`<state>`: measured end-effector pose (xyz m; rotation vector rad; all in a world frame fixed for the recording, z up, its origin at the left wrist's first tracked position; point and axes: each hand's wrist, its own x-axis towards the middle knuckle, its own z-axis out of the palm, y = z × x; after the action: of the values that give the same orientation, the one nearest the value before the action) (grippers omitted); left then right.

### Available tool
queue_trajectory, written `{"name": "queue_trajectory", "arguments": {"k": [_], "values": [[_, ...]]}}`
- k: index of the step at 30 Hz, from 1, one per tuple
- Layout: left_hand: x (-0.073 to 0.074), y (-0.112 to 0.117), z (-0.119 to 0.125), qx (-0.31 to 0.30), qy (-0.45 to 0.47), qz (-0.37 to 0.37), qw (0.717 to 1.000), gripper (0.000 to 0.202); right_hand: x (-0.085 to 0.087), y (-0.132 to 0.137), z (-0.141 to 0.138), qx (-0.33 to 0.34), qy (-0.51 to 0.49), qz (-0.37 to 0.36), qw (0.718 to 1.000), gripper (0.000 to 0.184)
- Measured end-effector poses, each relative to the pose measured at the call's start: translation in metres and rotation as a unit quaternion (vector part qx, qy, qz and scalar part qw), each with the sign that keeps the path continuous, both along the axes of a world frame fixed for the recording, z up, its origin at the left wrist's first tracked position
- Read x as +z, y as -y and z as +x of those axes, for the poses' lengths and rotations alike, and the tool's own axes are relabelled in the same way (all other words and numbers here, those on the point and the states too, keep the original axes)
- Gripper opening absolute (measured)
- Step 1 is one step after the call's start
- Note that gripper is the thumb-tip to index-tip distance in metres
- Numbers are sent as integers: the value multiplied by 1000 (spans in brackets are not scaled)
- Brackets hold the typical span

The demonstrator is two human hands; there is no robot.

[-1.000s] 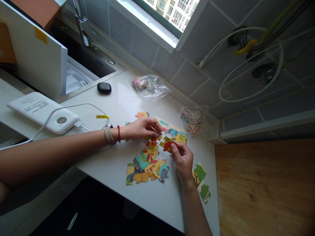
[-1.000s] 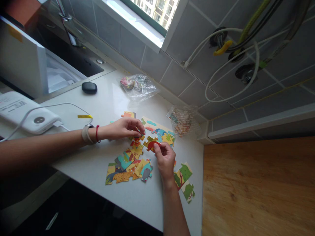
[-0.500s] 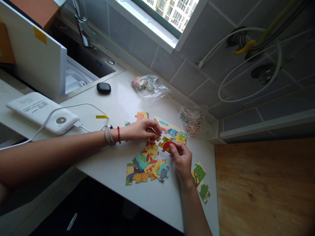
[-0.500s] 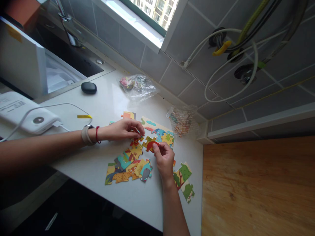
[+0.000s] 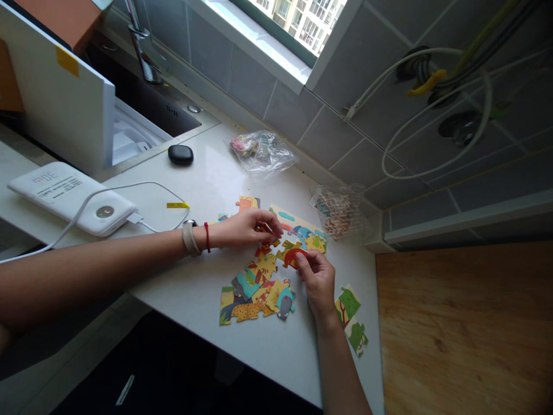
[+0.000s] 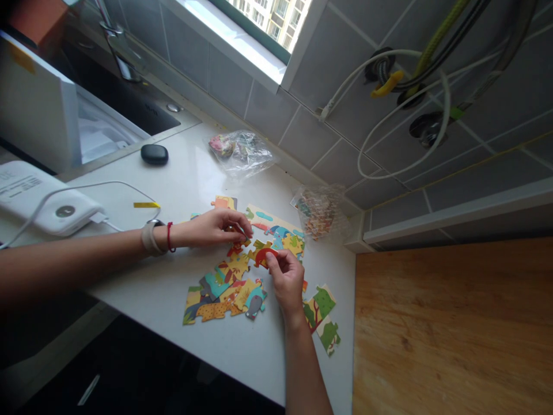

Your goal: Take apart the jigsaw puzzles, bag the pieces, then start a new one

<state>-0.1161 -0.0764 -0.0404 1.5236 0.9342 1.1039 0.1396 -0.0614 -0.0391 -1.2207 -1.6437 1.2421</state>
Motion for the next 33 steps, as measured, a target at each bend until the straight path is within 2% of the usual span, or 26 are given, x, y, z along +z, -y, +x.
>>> {"name": "queue_trajectory", "arguments": {"k": [11,25,33], "values": [[1,2,0,28,-11,7,1000,11,-3,-1,1,0,-1,-6,1000,32],[-2,-1,2,12,28,-9,1000,13,0,0,-1,-8,5,-2,1000,37],[-1,0,4,19,55,-16,998,14,1,1,-1,8,-28,-45,999,37]]}}
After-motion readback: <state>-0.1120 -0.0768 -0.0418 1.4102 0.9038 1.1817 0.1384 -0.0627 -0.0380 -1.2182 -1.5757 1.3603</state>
